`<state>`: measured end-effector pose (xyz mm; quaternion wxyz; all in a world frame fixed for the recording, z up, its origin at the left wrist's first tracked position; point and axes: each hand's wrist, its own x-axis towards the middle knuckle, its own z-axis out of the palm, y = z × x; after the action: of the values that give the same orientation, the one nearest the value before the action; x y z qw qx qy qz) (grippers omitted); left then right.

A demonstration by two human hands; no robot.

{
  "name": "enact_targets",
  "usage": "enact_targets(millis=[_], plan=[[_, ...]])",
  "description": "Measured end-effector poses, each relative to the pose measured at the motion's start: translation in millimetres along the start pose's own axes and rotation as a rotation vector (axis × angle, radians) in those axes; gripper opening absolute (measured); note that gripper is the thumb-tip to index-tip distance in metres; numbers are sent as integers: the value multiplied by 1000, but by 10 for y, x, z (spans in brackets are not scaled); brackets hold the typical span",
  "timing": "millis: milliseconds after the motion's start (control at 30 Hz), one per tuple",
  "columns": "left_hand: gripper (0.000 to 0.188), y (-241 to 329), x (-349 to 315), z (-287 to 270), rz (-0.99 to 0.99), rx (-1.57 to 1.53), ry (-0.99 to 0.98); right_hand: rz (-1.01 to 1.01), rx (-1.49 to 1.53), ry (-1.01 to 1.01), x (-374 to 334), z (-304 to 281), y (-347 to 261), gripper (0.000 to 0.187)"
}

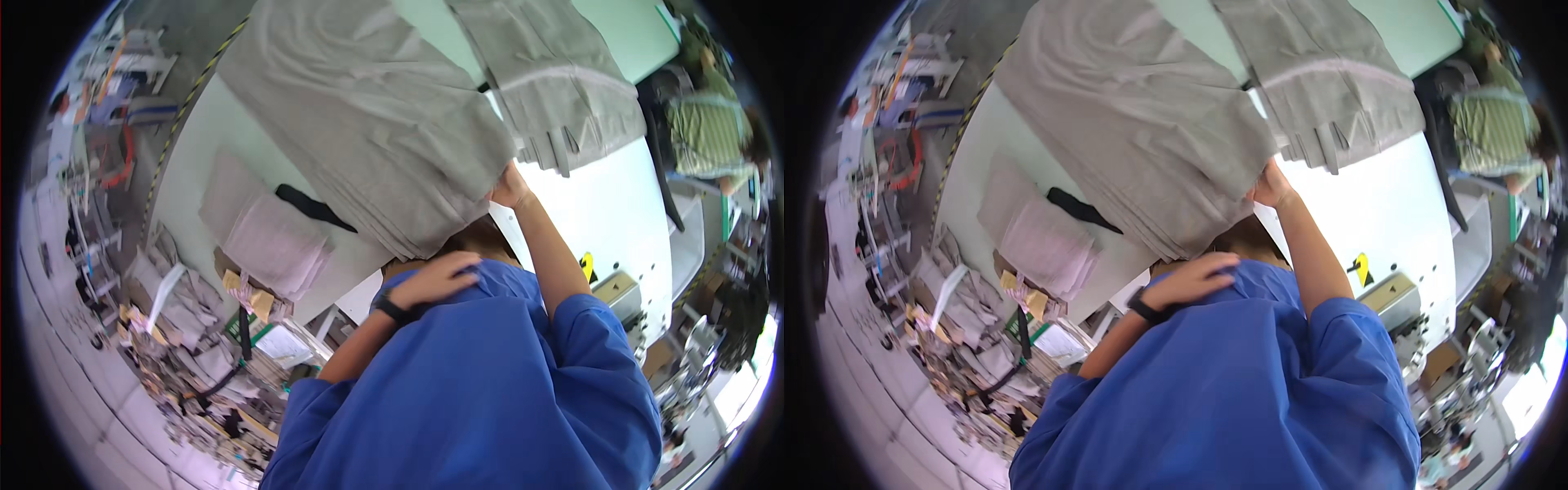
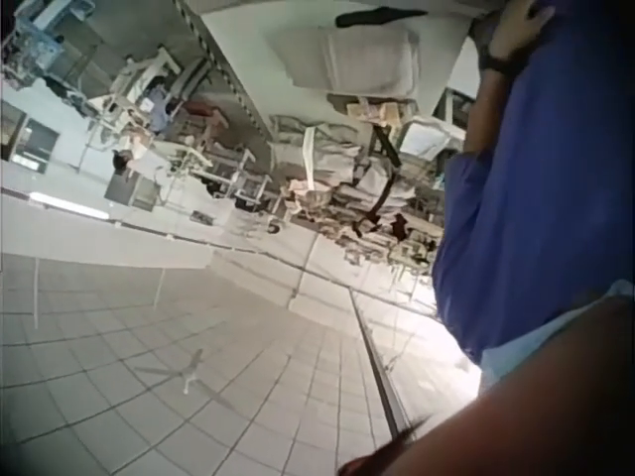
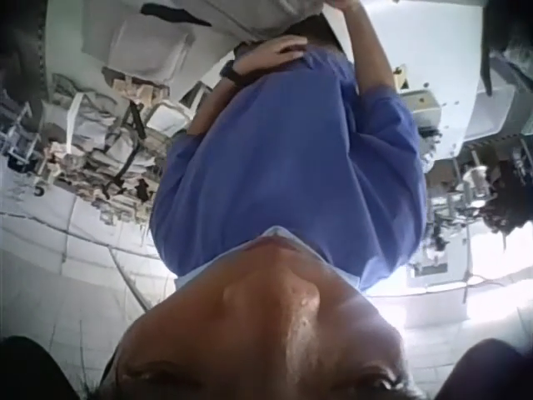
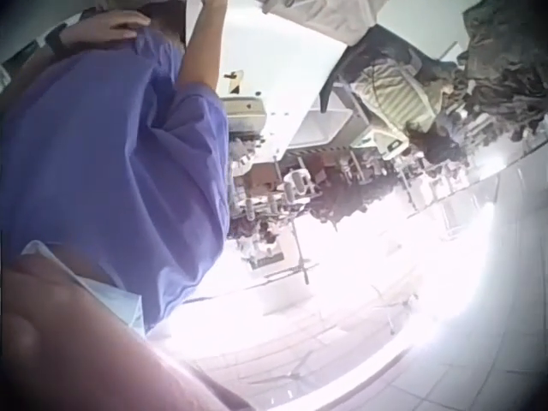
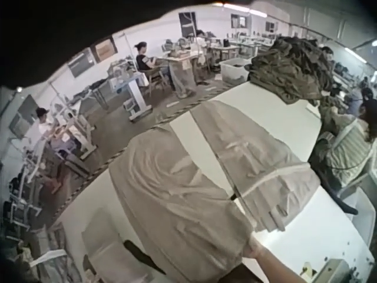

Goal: Arranging and inspecting fabric pieces on a workstation in a factory setting.

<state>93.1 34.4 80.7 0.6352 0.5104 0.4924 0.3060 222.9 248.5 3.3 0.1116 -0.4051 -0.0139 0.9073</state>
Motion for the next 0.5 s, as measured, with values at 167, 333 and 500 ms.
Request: enact_targets(millis=[167, 333, 500], plan=[[39, -355, -103, -1074, -305, -337, 548, -83, 150, -243, -32, -316, 138, 55], [58, -465, 512, -2022, -441, -1070, 854, -255, -542, 189, -189, 303, 524, 43], [60, -378, 967, -3132, -116, -939, 775, -452, -378, 189, -597, 957, 736, 36]])
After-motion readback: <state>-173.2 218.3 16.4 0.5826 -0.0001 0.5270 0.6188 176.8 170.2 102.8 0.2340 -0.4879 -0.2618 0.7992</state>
